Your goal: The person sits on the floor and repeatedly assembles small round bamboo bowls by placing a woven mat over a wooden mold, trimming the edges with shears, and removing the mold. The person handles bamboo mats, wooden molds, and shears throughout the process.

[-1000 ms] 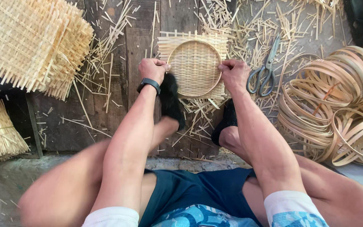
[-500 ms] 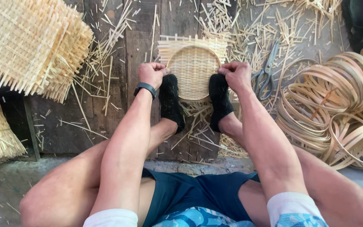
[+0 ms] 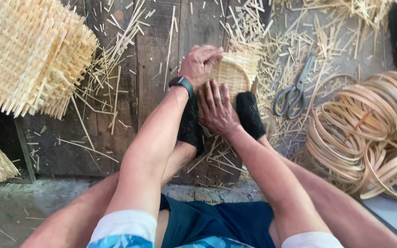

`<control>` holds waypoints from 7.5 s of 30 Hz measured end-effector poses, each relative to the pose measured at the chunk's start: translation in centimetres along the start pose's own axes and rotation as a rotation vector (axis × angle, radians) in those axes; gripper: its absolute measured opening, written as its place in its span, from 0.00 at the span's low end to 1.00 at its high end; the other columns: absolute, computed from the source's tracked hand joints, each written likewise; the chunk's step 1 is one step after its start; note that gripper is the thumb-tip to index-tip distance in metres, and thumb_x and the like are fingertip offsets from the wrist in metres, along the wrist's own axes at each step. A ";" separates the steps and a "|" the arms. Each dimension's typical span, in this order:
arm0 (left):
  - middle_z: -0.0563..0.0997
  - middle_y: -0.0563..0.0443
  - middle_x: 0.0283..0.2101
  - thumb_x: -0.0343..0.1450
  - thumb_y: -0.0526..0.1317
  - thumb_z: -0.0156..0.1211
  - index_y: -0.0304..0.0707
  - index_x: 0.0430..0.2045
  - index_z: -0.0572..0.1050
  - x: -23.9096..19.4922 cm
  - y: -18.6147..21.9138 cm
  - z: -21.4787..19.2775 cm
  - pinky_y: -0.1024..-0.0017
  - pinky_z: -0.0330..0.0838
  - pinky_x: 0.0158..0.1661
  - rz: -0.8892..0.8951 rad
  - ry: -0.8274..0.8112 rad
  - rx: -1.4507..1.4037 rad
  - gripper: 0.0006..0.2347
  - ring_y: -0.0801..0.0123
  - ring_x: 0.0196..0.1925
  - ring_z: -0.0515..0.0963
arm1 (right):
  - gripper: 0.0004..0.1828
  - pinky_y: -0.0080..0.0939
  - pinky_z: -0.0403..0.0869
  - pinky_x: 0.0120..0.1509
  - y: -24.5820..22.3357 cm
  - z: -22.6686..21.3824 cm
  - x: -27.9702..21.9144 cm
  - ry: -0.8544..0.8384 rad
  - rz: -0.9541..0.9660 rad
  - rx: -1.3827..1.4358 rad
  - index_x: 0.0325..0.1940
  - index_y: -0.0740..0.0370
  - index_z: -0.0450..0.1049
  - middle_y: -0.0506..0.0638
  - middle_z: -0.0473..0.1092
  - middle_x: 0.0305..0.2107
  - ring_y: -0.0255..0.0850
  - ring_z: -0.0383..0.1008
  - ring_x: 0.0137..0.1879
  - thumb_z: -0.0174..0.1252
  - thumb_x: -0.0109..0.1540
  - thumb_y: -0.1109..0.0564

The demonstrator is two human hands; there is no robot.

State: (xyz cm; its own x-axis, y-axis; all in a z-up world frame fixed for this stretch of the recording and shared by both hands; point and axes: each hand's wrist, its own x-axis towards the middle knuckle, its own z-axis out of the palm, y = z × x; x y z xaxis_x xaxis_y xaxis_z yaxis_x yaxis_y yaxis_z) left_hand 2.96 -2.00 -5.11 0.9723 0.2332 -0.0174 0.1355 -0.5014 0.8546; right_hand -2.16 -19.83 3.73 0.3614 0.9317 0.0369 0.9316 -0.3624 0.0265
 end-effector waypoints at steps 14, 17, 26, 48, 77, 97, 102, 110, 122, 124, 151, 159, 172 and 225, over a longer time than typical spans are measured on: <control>0.73 0.46 0.65 0.72 0.33 0.56 0.46 0.45 0.78 -1.8 2.4 -2.9 0.56 0.71 0.60 0.198 -0.019 0.169 0.10 0.47 0.64 0.73 | 0.30 0.54 0.68 0.71 10.6 4.5 1.9 0.313 0.263 0.682 0.60 0.61 0.76 0.57 0.72 0.59 0.55 0.68 0.69 0.62 0.52 0.64; 0.76 0.43 0.60 0.66 0.31 0.51 0.44 0.54 0.75 -0.7 3.1 -3.0 0.58 0.72 0.57 0.149 -0.186 0.045 0.21 0.49 0.61 0.75 | 0.27 0.46 0.75 0.61 11.9 8.6 2.8 0.306 0.342 0.935 0.51 0.58 0.81 0.55 0.79 0.46 0.49 0.79 0.56 0.55 0.50 0.72; 0.81 0.40 0.26 0.73 0.47 0.61 0.34 0.33 0.81 1.2 -0.8 -0.6 0.62 0.73 0.31 -0.221 -0.072 0.018 0.13 0.57 0.27 0.80 | 0.21 0.45 0.65 0.34 12.4 11.4 3.8 0.155 0.712 1.105 0.27 0.65 0.71 0.55 0.61 0.20 0.41 0.58 0.29 0.63 0.69 0.49; 0.81 0.45 0.41 0.59 0.38 0.77 0.36 0.40 0.76 -1.7 12.4 -6.7 0.67 0.80 0.39 0.124 -0.157 0.113 0.19 0.64 0.39 0.81 | 0.15 0.54 0.74 0.51 23.9 -18.8 -13.1 -0.293 0.463 0.257 0.33 0.62 0.78 0.58 0.76 0.34 0.49 0.76 0.42 0.53 0.65 0.50; 0.68 0.35 0.56 0.50 0.59 0.77 0.60 0.65 0.66 -7.8 12.0 2.9 0.41 0.71 0.56 0.285 0.350 0.626 0.44 0.43 0.56 0.71 | 0.32 0.52 0.77 0.56 17.0 13.0 -20.2 -0.081 1.363 0.636 0.60 0.72 0.62 0.66 0.69 0.50 0.58 0.77 0.53 0.65 0.56 0.58; 0.63 0.34 0.63 0.51 0.50 0.78 0.49 0.71 0.58 -8.4 10.0 5.2 0.49 0.65 0.62 0.010 0.095 0.320 0.49 0.41 0.62 0.66 | 0.38 0.56 0.71 0.54 15.8 0.0 -12.7 -0.206 0.662 0.302 0.47 0.72 0.70 0.67 0.69 0.41 0.61 0.70 0.49 0.62 0.56 0.33; 0.64 0.36 0.62 0.50 0.48 0.78 0.51 0.69 0.59 -8.1 10.5 4.9 0.48 0.65 0.60 -0.024 0.056 0.342 0.48 0.40 0.62 0.67 | 0.26 0.52 0.75 0.49 16.6 2.5 -12.3 -0.430 0.706 0.204 0.50 0.72 0.70 0.64 0.69 0.41 0.52 0.72 0.48 0.58 0.62 0.44; 0.62 0.34 0.62 0.48 0.47 0.77 0.52 0.68 0.58 -8.1 12.1 6.2 0.47 0.69 0.59 -0.114 0.101 0.329 0.49 0.37 0.59 0.67 | 0.27 0.52 0.76 0.41 17.1 6.0 -11.9 -0.026 0.573 0.037 0.39 0.71 0.72 0.62 0.69 0.32 0.52 0.73 0.38 0.63 0.55 0.41; 0.59 0.42 0.68 0.46 0.46 0.78 0.60 0.68 0.57 -5.3 11.0 2.2 0.49 0.65 0.65 -0.048 -0.410 0.460 0.51 0.43 0.65 0.63 | 0.32 0.52 0.76 0.41 18.7 3.9 -9.1 -0.266 0.539 0.067 0.46 0.68 0.71 0.62 0.71 0.35 0.52 0.75 0.38 0.59 0.55 0.37; 0.55 0.42 0.69 0.44 0.49 0.81 0.62 0.69 0.54 -5.4 11.0 2.2 0.45 0.59 0.66 -0.080 -0.479 0.561 0.54 0.45 0.66 0.61 | 0.26 0.51 0.77 0.42 18.7 4.1 -8.9 -0.388 0.556 0.097 0.49 0.68 0.70 0.62 0.71 0.39 0.50 0.75 0.40 0.53 0.62 0.41; 0.55 0.38 0.66 0.45 0.49 0.80 0.60 0.65 0.59 -6.6 13.4 1.6 0.44 0.58 0.62 -0.072 -0.203 0.485 0.49 0.38 0.67 0.56 | 0.26 0.53 0.78 0.43 20.1 4.6 -10.2 -0.344 0.572 0.223 0.53 0.71 0.70 0.65 0.71 0.43 0.52 0.76 0.42 0.54 0.65 0.44; 0.61 0.42 0.67 0.47 0.44 0.77 0.63 0.64 0.66 -7.1 11.4 4.4 0.43 0.62 0.61 -0.075 -0.108 0.425 0.44 0.39 0.67 0.61 | 0.36 0.57 0.76 0.47 19.7 4.9 -8.8 -0.207 0.523 0.081 0.46 0.71 0.73 0.66 0.71 0.38 0.56 0.74 0.45 0.62 0.53 0.34; 0.55 0.47 0.68 0.44 0.47 0.83 0.68 0.65 0.61 -5.8 10.9 2.3 0.38 0.56 0.64 0.049 -0.523 0.581 0.50 0.40 0.69 0.55 | 0.29 0.54 0.78 0.44 19.4 4.8 -9.5 -0.149 0.494 0.057 0.47 0.67 0.74 0.63 0.73 0.40 0.56 0.75 0.47 0.62 0.47 0.46; 0.57 0.41 0.68 0.44 0.40 0.79 0.68 0.65 0.62 -7.3 11.4 4.1 0.40 0.63 0.62 -0.179 -0.156 0.369 0.49 0.37 0.66 0.60 | 0.22 0.49 0.77 0.46 21.7 4.1 -10.9 -0.418 0.472 0.088 0.45 0.63 0.74 0.59 0.72 0.37 0.47 0.75 0.44 0.56 0.61 0.42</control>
State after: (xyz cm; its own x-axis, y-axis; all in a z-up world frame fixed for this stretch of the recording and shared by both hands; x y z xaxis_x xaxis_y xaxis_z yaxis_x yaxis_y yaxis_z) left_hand -1.81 -12.83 2.64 0.9404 0.2292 -0.2511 0.3363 -0.7354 0.5883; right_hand 14.23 -37.76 -0.23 0.7018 0.6092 -0.3692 0.6614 -0.7497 0.0201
